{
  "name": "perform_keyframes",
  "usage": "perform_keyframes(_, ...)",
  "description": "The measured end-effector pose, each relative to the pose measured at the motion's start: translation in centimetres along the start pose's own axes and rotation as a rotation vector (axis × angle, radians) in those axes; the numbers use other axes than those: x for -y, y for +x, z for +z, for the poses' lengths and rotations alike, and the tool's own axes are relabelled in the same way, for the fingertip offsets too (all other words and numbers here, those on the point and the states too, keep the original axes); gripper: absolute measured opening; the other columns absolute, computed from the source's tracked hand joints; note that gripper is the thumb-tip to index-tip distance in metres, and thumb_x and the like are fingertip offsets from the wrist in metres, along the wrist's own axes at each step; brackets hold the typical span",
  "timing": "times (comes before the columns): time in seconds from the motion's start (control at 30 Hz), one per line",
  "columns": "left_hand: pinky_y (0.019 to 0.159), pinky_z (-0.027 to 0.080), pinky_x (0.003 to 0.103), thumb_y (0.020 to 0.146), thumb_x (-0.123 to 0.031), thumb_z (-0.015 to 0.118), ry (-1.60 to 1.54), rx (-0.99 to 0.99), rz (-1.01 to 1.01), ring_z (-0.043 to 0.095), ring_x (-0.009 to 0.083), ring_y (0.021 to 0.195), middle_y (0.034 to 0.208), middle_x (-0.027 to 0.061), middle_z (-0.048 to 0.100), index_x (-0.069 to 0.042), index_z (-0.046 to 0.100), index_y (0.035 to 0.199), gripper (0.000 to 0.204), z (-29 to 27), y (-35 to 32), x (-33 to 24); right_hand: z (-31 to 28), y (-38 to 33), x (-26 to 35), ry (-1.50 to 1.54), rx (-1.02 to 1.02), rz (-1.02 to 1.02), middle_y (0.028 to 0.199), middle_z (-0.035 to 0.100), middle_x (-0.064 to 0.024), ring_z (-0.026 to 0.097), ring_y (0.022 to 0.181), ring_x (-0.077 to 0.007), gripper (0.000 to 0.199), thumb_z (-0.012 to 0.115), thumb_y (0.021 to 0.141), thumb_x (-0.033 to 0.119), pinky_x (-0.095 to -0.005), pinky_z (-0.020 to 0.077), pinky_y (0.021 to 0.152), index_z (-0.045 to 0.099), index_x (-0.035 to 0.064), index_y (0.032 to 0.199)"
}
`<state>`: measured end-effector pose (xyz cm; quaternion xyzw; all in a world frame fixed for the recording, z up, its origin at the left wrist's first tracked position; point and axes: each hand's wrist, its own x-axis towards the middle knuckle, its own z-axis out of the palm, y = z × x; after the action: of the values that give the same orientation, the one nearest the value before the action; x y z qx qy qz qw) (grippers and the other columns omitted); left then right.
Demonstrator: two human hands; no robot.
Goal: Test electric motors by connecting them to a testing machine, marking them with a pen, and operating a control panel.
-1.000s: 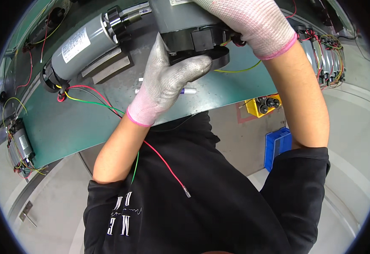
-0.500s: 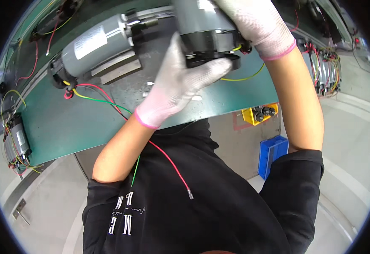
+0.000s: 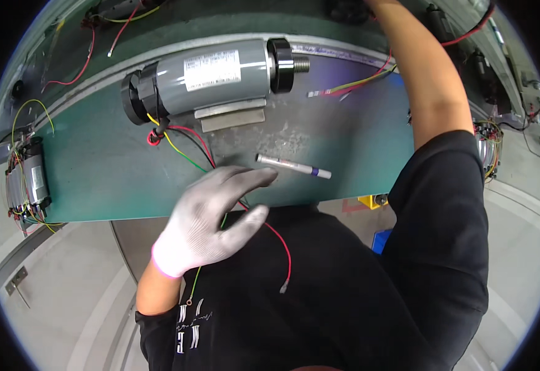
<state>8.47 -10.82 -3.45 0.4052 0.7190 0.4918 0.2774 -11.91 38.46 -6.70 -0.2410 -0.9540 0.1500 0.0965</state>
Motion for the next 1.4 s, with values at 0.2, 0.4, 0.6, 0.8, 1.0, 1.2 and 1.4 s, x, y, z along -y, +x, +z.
perform_keyframes(0.2,0.085,0.059,0.041,0.091,-0.01,0.075,0.53,0.049,0.433,0.072,0.0247,0.093,0.104,0.0102,0.072,-0.008,0.071,0.128,0.037,0.4,2.4,2.3,-5.1,-10.1,2.6,-0.184,0.039,-0.312,0.118,0.067,-0.0253,0.069,0.106,-0.0416,0.04,0.072,0.094,0.028,-0.0443,0.0562,0.093,0.068,0.0061,0.127)
perform_keyframes(0.4,0.078,0.062,0.041,0.099,-0.023,0.066,1.049,0.278,0.187,0.073,0.0233,0.087,0.095,0.008,0.072,-0.01,0.07,0.127,0.031,7.7,6.7,3.4,-10.1,-30.9,-2.2,-0.068,0.28,-0.439,0.102,0.077,-0.023,0.076,0.094,-0.0354,0.022,0.07,0.095,0.009,-0.0371,0.0588,0.087,0.075,-0.003,0.113)
perform_keyframes(0.6,0.074,0.063,0.04,0.104,-0.029,0.058,1.001,0.213,-0.235,0.072,0.0256,0.081,0.093,0.009,0.071,-0.009,0.068,0.131,0.035,11.6,10.1,2.0,-11.0,-34.5,-10.5,-0.182,0.173,-0.031,0.105,0.077,-0.0215,0.076,0.096,-0.0332,0.033,0.065,0.085,-0.007,-0.038,0.0587,0.089,0.073,-0.0045,0.117)
perform_keyframes(0.8,0.089,0.058,0.042,0.084,-0.008,0.067,0.814,0.031,0.472,0.068,0.0319,0.097,0.103,0.0131,0.068,-0.006,0.071,0.122,0.038,1.4,5.4,-0.2,-7.8,-36.5,-5.9,0.338,0.278,-0.162,0.102,0.077,-0.0193,0.075,0.091,-0.0228,0.025,0.067,0.096,0.002,-0.0345,0.0584,0.086,0.073,-0.0039,0.12)
perform_keyframes(1.0,0.092,0.056,0.045,0.079,0.0,0.068,1.124,0.326,0.405,0.067,0.0338,0.102,0.11,0.0133,0.068,-0.005,0.073,0.115,0.036,-7.1,4.3,-0.9,0.8,-41.3,7.4,0.696,0.425,-0.435,0.096,0.077,-0.012,0.071,0.082,-0.0148,0.032,0.07,0.102,0.016,-0.0321,0.0589,0.078,0.072,-0.0043,0.126)
perform_keyframes(1.2,0.093,0.056,0.043,0.078,-0.004,0.068,0.898,0.286,0.343,0.064,0.0319,0.106,0.109,0.0121,0.066,-0.007,0.072,0.114,0.036,-7.1,3.0,-2.4,7.2,-42.5,13.7,1.13,0.725,-0.274,0.092,0.076,-0.0144,0.071,0.076,-0.0175,0.033,0.069,0.098,0.017,-0.0335,0.0578,0.074,0.072,-0.0037,0.124)
perform_keyframes(1.4,0.091,0.056,0.039,0.084,-0.012,0.068,1.313,0.37,0.428,0.065,0.0273,0.106,0.106,0.0076,0.067,-0.011,0.073,0.115,0.031,-0.9,3.5,-2.1,0.4,-44.9,8.2,0.968,1.128,-0.187,0.081,0.074,-0.0145,0.073,0.072,-0.0242,0.03,0.075,0.094,0.026,-0.038,0.0577,0.072,0.075,-0.0029,0.102)
